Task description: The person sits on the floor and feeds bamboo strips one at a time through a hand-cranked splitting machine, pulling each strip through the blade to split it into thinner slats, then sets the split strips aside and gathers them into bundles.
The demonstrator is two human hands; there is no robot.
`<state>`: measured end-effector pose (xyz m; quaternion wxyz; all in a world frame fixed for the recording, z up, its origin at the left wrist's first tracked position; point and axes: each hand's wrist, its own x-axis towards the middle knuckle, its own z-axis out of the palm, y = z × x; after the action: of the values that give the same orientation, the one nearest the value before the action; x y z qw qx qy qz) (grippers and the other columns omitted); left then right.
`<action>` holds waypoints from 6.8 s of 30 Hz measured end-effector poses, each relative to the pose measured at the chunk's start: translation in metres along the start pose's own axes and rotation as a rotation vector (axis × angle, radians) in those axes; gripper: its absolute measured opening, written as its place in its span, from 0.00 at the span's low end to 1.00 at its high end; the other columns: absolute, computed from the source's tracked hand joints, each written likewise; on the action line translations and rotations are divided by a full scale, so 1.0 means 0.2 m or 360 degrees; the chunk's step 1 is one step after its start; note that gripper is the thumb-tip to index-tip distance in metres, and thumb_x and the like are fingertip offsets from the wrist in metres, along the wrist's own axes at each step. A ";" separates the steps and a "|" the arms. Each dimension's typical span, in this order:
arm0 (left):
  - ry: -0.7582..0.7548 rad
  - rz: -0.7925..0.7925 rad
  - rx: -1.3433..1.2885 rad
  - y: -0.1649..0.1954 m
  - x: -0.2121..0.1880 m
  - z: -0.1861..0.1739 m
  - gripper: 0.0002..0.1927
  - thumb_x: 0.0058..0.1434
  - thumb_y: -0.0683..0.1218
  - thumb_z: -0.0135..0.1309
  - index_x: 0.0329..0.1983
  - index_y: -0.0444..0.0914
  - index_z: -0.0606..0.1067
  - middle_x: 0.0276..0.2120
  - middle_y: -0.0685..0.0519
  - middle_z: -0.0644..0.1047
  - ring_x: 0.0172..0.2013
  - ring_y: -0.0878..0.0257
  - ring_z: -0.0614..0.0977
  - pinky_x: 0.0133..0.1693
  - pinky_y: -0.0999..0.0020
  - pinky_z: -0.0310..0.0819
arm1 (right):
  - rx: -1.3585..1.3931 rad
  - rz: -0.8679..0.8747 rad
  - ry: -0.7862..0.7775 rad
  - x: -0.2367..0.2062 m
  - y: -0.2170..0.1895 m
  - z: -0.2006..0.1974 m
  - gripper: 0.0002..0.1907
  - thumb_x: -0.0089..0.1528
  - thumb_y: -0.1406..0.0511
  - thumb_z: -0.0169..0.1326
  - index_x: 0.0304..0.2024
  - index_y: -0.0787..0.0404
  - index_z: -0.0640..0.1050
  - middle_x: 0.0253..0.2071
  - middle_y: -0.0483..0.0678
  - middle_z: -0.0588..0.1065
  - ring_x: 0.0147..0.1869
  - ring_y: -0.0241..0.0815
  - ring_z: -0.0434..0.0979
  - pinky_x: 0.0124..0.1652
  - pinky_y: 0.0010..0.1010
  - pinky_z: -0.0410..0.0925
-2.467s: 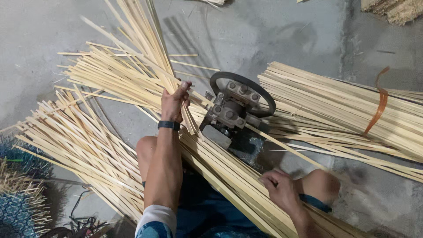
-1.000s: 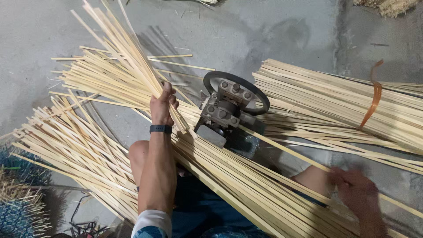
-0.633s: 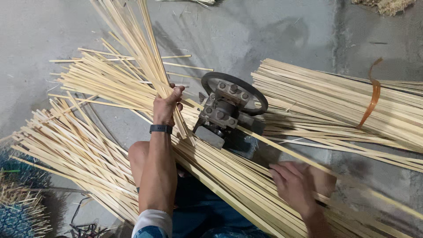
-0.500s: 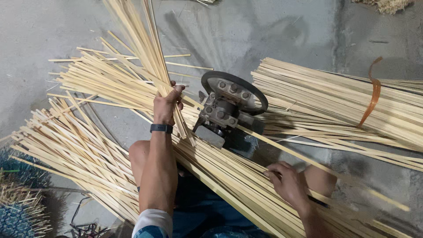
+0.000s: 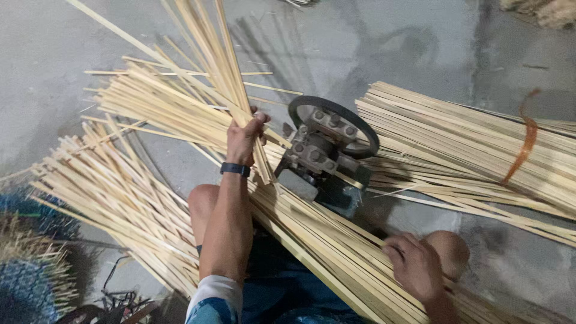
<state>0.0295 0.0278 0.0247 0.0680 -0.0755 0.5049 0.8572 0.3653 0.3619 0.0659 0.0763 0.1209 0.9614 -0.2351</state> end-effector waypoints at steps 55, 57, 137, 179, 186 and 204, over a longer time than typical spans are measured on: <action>-0.0055 -0.0042 -0.0174 0.00 0.00 0.00 0.18 0.66 0.42 0.60 0.55 0.33 0.67 0.40 0.44 0.80 0.28 0.65 0.75 0.24 0.72 0.72 | -0.0205 -0.0089 0.0402 0.11 0.17 -0.37 0.18 0.55 0.55 0.66 0.46 0.52 0.85 0.30 0.47 0.78 0.31 0.44 0.79 0.33 0.37 0.73; -0.0034 -0.0066 -0.0218 0.00 0.01 -0.01 0.16 0.67 0.43 0.59 0.54 0.34 0.69 0.38 0.46 0.79 0.28 0.65 0.75 0.25 0.72 0.73 | -0.0180 -0.0088 0.0372 0.18 0.16 -0.34 0.17 0.56 0.54 0.65 0.45 0.52 0.85 0.29 0.46 0.79 0.31 0.44 0.80 0.34 0.37 0.73; 0.0028 -0.0067 -0.0084 -0.01 0.03 -0.03 0.22 0.61 0.39 0.63 0.56 0.34 0.69 0.35 0.48 0.80 0.23 0.65 0.76 0.22 0.72 0.73 | 0.0586 0.0182 0.0055 -0.04 0.07 -0.06 0.07 0.54 0.64 0.67 0.32 0.61 0.86 0.31 0.45 0.84 0.31 0.36 0.84 0.33 0.28 0.76; 0.0046 -0.0089 -0.0161 -0.02 -0.01 -0.03 0.17 0.57 0.41 0.66 0.47 0.36 0.72 0.34 0.47 0.81 0.24 0.64 0.78 0.21 0.71 0.73 | 0.0109 -0.0473 0.0279 0.05 -0.09 0.00 0.13 0.58 0.62 0.61 0.43 0.62 0.84 0.44 0.50 0.82 0.52 0.49 0.81 0.54 0.40 0.70; -0.0029 -0.0050 -0.0033 0.06 -0.04 0.00 0.11 0.59 0.39 0.65 0.42 0.31 0.76 0.31 0.48 0.80 0.24 0.65 0.78 0.22 0.71 0.74 | 0.0242 0.0257 -0.0189 0.00 -0.11 0.09 0.20 0.63 0.55 0.54 0.50 0.61 0.81 0.45 0.54 0.81 0.48 0.51 0.84 0.46 0.40 0.75; 0.0264 -0.0015 0.0023 0.21 -0.05 -0.29 0.15 0.62 0.48 0.63 0.45 0.34 0.76 0.30 0.51 0.79 0.26 0.65 0.77 0.25 0.69 0.76 | -0.0009 0.0087 -0.0050 0.03 -0.02 0.24 0.20 0.64 0.52 0.51 0.51 0.54 0.82 0.49 0.54 0.80 0.53 0.61 0.79 0.50 0.46 0.72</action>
<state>0.0350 -0.0434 0.0340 0.0306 -0.1481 0.5146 0.8440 0.3635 0.3372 0.0246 0.0981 0.1434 0.9571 -0.2321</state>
